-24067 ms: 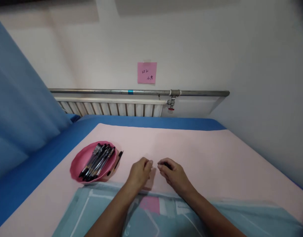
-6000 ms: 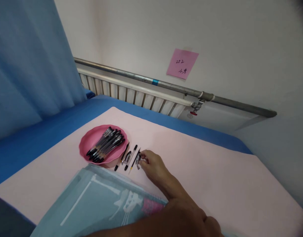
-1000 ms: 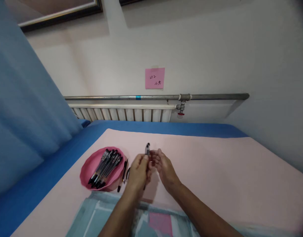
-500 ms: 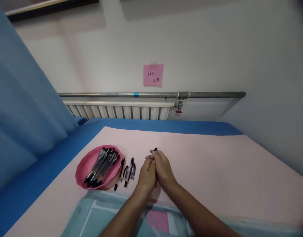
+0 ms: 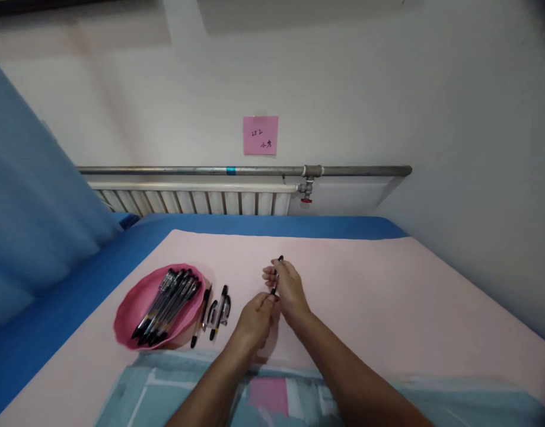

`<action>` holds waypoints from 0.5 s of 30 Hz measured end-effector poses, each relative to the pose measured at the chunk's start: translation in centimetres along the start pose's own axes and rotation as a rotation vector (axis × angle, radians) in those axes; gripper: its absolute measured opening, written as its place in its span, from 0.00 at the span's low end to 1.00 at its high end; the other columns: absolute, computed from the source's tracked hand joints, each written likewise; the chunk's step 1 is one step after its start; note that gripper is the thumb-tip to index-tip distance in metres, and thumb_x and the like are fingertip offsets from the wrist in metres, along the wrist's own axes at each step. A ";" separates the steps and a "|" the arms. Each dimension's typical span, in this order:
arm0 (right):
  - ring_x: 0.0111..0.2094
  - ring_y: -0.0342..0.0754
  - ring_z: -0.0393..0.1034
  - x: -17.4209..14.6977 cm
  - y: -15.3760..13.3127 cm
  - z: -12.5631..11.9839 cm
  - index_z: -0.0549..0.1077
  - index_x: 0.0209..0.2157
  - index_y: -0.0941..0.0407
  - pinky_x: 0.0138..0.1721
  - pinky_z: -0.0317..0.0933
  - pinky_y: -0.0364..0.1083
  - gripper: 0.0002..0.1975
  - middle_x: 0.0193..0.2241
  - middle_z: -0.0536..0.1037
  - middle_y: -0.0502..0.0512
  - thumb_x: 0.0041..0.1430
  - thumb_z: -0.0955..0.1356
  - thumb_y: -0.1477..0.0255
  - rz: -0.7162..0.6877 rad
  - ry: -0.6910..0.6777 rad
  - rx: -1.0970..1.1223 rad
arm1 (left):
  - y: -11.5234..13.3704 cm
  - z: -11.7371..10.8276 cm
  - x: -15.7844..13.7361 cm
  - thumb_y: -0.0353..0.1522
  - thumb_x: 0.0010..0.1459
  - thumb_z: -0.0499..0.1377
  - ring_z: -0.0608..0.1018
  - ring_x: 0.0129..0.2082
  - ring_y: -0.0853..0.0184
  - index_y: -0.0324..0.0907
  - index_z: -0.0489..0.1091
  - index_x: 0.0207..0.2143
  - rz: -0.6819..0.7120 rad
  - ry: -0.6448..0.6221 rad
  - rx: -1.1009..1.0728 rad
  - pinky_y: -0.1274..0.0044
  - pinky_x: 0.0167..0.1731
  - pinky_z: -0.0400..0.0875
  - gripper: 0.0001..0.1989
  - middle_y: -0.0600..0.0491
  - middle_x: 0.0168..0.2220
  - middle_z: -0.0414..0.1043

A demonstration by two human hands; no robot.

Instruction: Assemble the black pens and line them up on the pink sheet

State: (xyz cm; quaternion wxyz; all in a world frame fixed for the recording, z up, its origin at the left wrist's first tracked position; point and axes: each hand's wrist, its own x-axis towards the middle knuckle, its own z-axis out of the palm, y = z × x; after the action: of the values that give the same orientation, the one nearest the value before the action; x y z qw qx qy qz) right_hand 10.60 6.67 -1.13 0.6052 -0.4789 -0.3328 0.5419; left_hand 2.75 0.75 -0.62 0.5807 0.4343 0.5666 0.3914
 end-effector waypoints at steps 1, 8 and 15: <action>0.24 0.42 0.67 0.5 -0.3 -0.4 0.66 0.27 0.56 0.24 0.59 0.41 0.08 0.24 0.74 0.51 0.48 0.64 0.65 0.007 0.038 0.033 | -0.1 -0.1 0.0 0.38 0.54 0.48 0.52 0.09 0.78 0.40 0.66 0.34 -0.012 -0.013 0.024 0.85 0.09 0.43 0.13 0.64 0.12 0.51; 0.14 0.36 0.55 0.6 -1.3 -1.4 0.64 0.22 0.56 0.15 0.49 0.38 0.05 0.17 0.66 0.44 0.43 0.66 0.71 -0.023 -0.107 0.026 | -0.2 -0.9 0.7 0.39 0.53 0.49 0.53 0.12 0.78 0.41 0.63 0.30 0.084 0.098 -0.053 0.84 0.13 0.47 0.10 0.64 0.13 0.50; 0.13 0.37 0.52 -1.2 0.0 0.1 0.63 0.20 0.56 0.16 0.48 0.39 0.13 0.12 0.59 0.41 0.43 0.70 0.64 -0.067 -0.257 -0.187 | -0.2 -1.4 0.7 0.41 0.54 0.49 0.60 0.17 0.74 0.41 0.60 0.23 0.285 0.205 0.124 0.81 0.19 0.53 0.13 0.61 0.17 0.57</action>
State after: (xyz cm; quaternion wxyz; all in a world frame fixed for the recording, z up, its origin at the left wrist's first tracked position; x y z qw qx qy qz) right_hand 10.29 5.54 -0.96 0.5279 -0.4485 -0.4724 0.5450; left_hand 1.39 1.49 -0.98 0.4308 0.5029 0.5785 0.4762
